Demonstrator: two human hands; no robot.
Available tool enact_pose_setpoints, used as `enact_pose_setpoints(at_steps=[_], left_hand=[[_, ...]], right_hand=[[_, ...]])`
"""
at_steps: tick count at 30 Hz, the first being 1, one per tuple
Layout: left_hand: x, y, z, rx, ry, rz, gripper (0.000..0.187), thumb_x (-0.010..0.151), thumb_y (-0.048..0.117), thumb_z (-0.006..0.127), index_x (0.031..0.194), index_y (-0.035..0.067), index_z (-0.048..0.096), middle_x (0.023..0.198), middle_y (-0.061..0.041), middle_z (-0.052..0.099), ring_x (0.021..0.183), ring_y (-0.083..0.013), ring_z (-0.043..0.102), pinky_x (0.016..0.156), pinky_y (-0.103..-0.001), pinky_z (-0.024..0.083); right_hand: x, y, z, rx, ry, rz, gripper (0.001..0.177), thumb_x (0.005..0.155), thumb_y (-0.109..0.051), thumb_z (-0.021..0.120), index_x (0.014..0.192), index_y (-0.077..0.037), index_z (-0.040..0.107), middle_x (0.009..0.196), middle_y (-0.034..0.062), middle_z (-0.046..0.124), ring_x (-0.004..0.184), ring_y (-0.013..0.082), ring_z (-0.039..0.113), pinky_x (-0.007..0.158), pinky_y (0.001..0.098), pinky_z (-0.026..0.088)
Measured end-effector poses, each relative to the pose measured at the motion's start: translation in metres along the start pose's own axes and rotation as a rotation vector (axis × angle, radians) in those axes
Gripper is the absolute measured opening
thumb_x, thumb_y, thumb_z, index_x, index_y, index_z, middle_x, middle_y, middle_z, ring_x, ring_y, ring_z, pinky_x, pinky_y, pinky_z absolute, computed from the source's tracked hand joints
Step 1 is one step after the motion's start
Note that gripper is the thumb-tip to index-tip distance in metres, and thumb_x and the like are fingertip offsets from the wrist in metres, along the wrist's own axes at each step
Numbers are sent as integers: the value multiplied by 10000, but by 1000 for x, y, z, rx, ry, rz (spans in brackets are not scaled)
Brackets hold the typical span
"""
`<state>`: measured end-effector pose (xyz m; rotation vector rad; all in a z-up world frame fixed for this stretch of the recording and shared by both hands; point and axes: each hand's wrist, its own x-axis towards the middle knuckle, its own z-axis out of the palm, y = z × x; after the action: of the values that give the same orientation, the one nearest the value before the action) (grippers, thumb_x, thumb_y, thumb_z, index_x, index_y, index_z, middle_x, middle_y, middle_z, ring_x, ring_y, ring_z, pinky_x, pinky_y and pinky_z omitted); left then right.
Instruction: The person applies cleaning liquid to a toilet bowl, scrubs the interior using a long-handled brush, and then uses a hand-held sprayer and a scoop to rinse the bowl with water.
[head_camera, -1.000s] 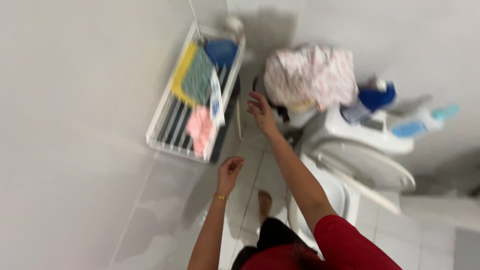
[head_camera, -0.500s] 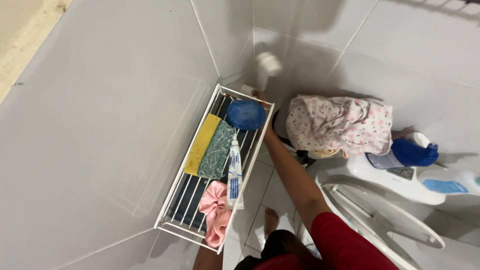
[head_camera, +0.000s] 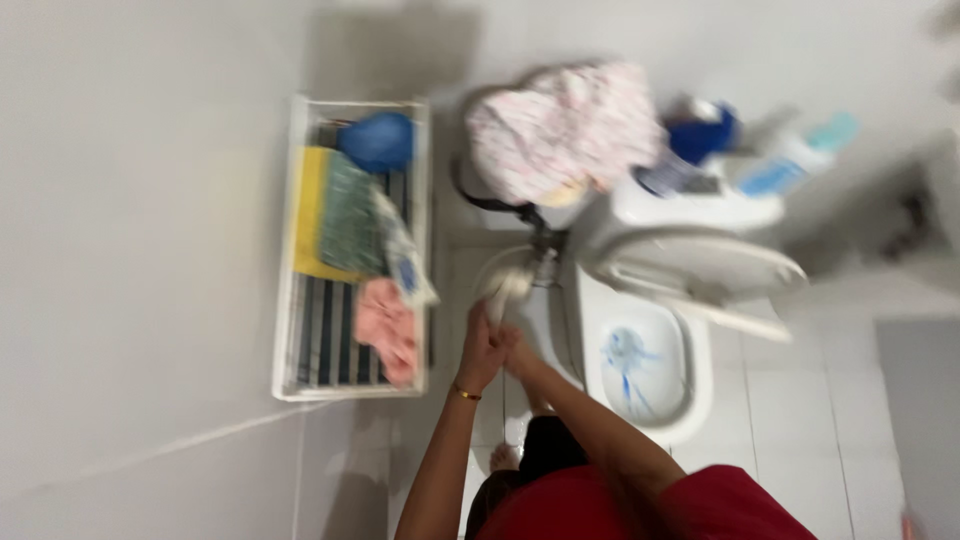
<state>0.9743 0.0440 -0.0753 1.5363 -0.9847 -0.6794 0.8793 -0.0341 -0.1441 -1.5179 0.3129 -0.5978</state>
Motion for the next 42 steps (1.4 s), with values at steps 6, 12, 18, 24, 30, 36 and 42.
enact_pose_setpoints(at_steps=[6, 12, 18, 24, 30, 36, 42], left_hand=[[-79, 44, 64, 169, -240, -6, 368, 929, 210, 704, 1183, -42, 620, 1015, -264, 723, 915, -408, 710, 800, -471, 564], [-107, 88, 124, 380, -228, 40, 318, 893, 148, 708, 1139, -25, 605, 1004, -271, 698, 934, -475, 659, 770, -536, 522], [-168, 73, 178, 419, -392, 57, 190, 960, 105, 659, 1086, -10, 575, 985, -240, 694, 924, -430, 680, 808, -495, 539], [-179, 31, 201, -243, -800, -24, 371, 878, 75, 600, 1235, -26, 606, 1056, -137, 662, 935, -240, 623, 834, -360, 521], [-132, 29, 259, -256, -532, -274, 241, 1047, 166, 563, 1147, 10, 715, 917, -66, 752, 786, -109, 689, 738, -264, 573], [-102, 54, 287, -207, -411, -443, 303, 904, 231, 793, 801, -51, 754, 692, -109, 712, 510, -122, 546, 488, -303, 471], [-106, -11, 272, -144, -174, -836, 566, 962, 514, 747, 785, -14, 645, 662, -76, 538, 458, -146, 440, 442, -308, 345]], right_hand=[[-156, -31, 5, -130, 349, 309, 413, 915, -163, 567, 1291, -1, 518, 1184, 122, 641, 1124, 288, 616, 986, 393, 494], [-228, -111, -16, 300, 848, 67, 673, 855, -114, 550, 1482, -135, 307, 1405, 31, 523, 1348, 195, 482, 1135, 357, 402], [-239, -146, -26, 109, 1226, 196, 266, 1055, -249, 590, 1184, -23, 534, 1059, 105, 652, 995, 179, 608, 884, 329, 507], [-301, -139, -80, 24, 1061, -9, 186, 1033, -168, 629, 1000, 4, 567, 832, 71, 633, 712, 137, 587, 638, 304, 513], [-317, -138, -76, 85, 1025, 243, 175, 989, -192, 623, 930, -31, 592, 629, 38, 625, 500, 126, 597, 450, 285, 502], [-351, -105, -14, 177, 801, 322, 234, 979, -185, 696, 856, -18, 587, 569, 21, 566, 457, 104, 520, 415, 272, 409], [-358, -85, -25, 364, 747, 434, 270, 981, -181, 692, 800, -31, 558, 578, 7, 518, 449, 93, 443, 406, 277, 361]])
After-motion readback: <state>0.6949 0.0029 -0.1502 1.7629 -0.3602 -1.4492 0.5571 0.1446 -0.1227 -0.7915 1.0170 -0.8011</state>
